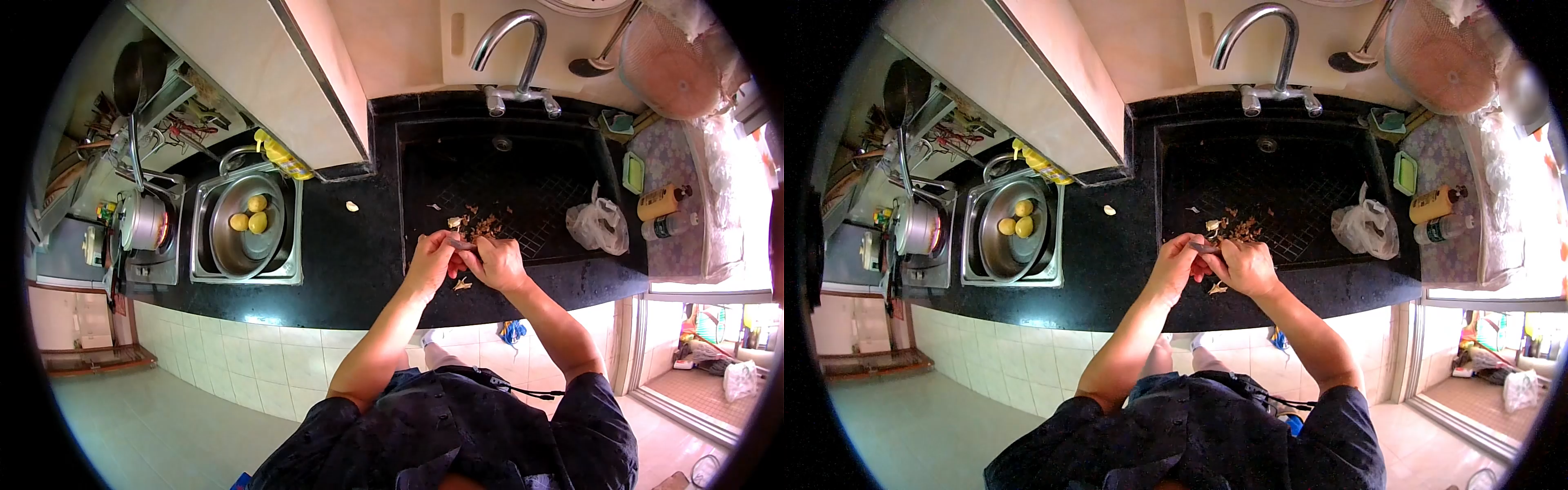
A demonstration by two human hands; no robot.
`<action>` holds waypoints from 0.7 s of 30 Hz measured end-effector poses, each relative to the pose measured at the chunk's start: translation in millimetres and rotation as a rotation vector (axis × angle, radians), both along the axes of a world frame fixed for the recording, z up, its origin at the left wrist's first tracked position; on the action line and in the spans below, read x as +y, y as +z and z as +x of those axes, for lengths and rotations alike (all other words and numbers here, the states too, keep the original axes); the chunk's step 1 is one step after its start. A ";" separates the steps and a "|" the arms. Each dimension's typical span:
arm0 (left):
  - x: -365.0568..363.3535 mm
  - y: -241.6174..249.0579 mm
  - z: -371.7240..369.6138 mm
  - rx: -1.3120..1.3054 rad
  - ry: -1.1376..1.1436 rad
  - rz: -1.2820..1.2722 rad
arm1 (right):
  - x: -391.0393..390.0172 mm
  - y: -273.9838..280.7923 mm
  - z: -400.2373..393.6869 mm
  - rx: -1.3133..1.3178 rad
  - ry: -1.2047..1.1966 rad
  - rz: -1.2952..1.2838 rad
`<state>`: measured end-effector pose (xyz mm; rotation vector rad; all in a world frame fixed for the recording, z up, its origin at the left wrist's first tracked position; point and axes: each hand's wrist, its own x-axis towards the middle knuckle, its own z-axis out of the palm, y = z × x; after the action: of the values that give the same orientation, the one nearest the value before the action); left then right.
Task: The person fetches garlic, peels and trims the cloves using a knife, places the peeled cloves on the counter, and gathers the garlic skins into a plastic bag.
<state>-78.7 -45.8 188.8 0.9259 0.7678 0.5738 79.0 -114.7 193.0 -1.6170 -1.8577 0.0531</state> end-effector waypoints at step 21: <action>1.6 -1.4 1.9 0.090 0.128 0.200 | 12.9 -0.3 -11.2 0.258 -0.144 -0.209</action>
<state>-76.8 -44.2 187.3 1.0980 0.8665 0.7353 67.7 -101.8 192.7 -1.7876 -1.5766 0.3862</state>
